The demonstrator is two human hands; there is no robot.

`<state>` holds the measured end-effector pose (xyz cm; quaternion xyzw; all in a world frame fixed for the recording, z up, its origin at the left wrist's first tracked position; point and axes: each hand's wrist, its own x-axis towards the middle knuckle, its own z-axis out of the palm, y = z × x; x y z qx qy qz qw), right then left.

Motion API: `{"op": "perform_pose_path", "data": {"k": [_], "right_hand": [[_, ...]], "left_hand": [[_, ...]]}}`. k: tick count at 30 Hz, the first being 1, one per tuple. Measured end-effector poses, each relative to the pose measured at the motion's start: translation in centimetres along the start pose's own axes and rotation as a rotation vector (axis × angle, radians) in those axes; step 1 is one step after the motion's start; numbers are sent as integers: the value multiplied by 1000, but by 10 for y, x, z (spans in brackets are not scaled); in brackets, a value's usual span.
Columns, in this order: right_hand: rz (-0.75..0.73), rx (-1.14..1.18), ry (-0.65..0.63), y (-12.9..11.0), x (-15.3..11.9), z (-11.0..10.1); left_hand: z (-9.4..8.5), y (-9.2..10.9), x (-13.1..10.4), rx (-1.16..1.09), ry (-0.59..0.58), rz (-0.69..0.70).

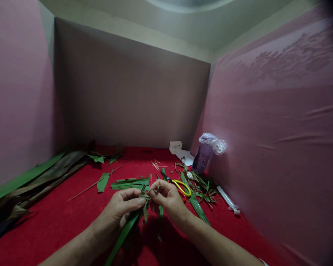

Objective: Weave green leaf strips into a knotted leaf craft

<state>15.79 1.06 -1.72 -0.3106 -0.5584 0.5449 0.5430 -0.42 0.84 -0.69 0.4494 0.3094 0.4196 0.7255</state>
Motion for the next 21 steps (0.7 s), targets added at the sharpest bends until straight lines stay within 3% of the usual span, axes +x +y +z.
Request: {"op": "perform_pose_path", "data": {"k": [8, 15, 21], "right_hand": [[13, 2, 38, -2, -1, 0], [44, 32, 21, -2, -3, -2], [1, -45, 69, 5, -6, 5]], "left_hand": [[2, 2, -2, -87, -10, -62], [-2, 1, 3, 43, 113, 78], [-1, -1, 2, 371, 163, 244]]}}
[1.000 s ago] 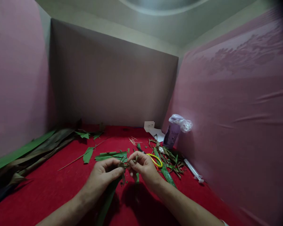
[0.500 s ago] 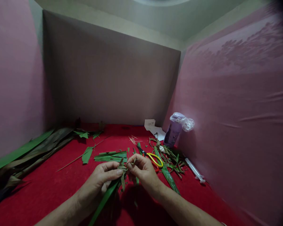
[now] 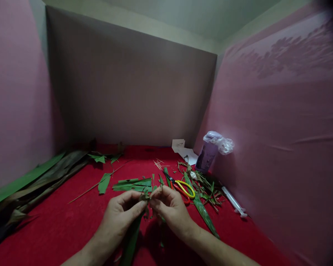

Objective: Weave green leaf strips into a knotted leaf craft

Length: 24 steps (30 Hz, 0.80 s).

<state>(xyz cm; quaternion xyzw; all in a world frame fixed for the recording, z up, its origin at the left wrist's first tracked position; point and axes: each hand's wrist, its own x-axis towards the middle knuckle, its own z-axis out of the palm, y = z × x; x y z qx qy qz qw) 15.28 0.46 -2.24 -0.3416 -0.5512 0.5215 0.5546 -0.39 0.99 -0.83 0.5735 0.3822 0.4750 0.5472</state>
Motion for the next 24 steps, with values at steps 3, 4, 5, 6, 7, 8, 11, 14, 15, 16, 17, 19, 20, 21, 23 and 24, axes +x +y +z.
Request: {"op": "perform_pose_path", "data": {"k": [3, 4, 5, 6, 7, 8, 11, 14, 15, 16, 17, 19, 20, 21, 23, 24], "right_hand": [[-43, -60, 44, 1, -2, 3], [-40, -68, 56, 1, -3, 3], [-32, -62, 63, 2, -3, 4], [-19, -47, 63, 2, -3, 4], [-6, -31, 59, 3, -3, 4], [-1, -15, 52, 3, -3, 4], [-23, -1, 32, 3, -3, 3], [-83, -39, 17, 1, -4, 1], [-105, -55, 17, 0, -5, 1], [-119, -60, 17, -1, -5, 1], [-123, -52, 22, -3, -5, 0], [-96, -14, 38, -5, -5, 1], [-79, 5, 47, -5, -5, 1], [-70, 13, 51, -6, -4, 1], [-79, -27, 42, -6, -4, 0], [-101, -80, 34, -6, -4, -1]], "left_hand": [[2, -2, -2, 172, 43, 183], [3, -2, -4, 215, 54, 234], [3, -2, -5, 247, 64, 272], [4, -2, -5, 266, 74, 290], [4, -1, -6, 268, 77, 293], [4, 0, -7, 258, 77, 283], [6, 4, -7, 161, 54, 188], [6, 9, -6, 34, 33, 37], [6, 10, -6, 3, 34, -5], [6, 12, -5, -19, 36, -38], [6, 12, -5, -33, 40, -65], [6, 13, -4, -52, 42, -101], [6, 13, -4, -60, 41, -115], [6, 12, -4, -67, 38, -129], [6, 10, -4, -75, 35, -149], [5, 9, -3, -76, 30, -155]]}}
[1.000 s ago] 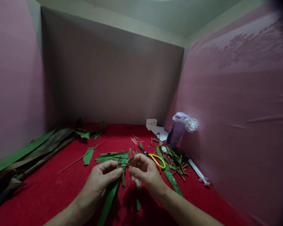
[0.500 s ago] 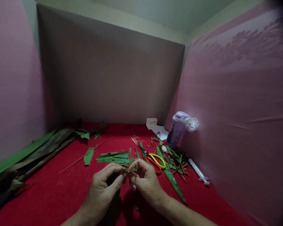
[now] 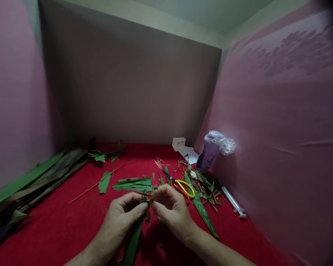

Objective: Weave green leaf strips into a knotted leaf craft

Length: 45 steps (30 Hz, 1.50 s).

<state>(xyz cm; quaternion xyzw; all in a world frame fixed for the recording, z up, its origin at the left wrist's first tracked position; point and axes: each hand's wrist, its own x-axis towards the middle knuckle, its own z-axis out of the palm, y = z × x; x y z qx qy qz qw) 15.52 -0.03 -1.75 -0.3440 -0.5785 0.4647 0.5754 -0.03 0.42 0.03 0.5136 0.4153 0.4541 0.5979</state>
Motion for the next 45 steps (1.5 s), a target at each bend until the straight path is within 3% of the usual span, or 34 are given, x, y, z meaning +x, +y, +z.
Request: {"op": "perform_pose_path", "data": {"k": [7, 11, 19, 25, 29, 35, 45], "right_hand": [[-358, -447, -35, -1, -5, -6], [-420, -513, -66, -2, -7, -7], [-299, -490, -75, -3, -6, -6], [68, 17, -114, 3, -1, -3], [196, 233, -150, 6, 2, -5], [242, 342, -171, 8, 3, -8], [246, 269, -145, 2, 5, -9]], "left_hand": [[1, 1, -1, 42, 5, 32], [0, -1, -1, 64, -1, 48], [-3, -4, -1, 63, -29, 62], [-4, 0, 0, -25, -89, 21], [-3, 2, 1, -134, -190, -28], [-4, 2, 1, -241, -297, -119], [-6, 1, 0, -180, -340, -89]]}}
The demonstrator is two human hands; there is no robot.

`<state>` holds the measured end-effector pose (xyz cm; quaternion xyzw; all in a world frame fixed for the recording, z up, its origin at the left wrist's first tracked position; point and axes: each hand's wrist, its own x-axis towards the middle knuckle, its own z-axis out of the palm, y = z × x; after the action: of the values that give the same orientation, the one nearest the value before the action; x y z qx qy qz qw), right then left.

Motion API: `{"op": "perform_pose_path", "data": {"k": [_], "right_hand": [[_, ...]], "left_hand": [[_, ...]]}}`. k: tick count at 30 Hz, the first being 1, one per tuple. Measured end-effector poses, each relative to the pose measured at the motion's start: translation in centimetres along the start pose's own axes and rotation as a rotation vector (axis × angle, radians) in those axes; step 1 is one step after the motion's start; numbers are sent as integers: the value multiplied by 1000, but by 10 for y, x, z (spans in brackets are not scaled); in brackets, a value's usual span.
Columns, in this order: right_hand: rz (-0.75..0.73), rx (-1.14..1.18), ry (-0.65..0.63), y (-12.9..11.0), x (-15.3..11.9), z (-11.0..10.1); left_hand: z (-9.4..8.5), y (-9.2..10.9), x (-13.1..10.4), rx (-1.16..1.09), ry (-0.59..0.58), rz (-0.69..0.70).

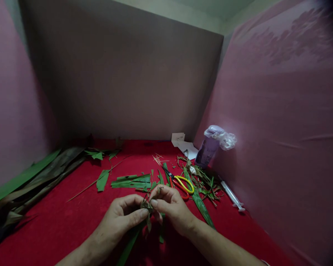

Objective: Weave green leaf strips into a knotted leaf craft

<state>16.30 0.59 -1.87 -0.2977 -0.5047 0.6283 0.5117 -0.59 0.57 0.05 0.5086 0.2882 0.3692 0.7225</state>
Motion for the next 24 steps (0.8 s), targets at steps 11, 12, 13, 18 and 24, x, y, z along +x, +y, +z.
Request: {"op": "perform_pose_path", "data": {"k": [11, 12, 13, 18, 24], "right_hand": [[-124, -28, 17, 0, 1, 3], [-121, -19, 18, -1, 1, 3], [-111, -13, 17, -1, 1, 4], [-67, -57, 5, -2, 1, 2], [-94, -67, -37, -4, 2, -1]], "left_hand": [[-3, -4, 5, 13, 77, -30], [-2, -5, 5, 13, 72, -33], [-2, -5, 4, 18, 63, -38], [-2, -6, 2, 64, 53, -34], [-8, -10, 5, 73, 43, -26]]}}
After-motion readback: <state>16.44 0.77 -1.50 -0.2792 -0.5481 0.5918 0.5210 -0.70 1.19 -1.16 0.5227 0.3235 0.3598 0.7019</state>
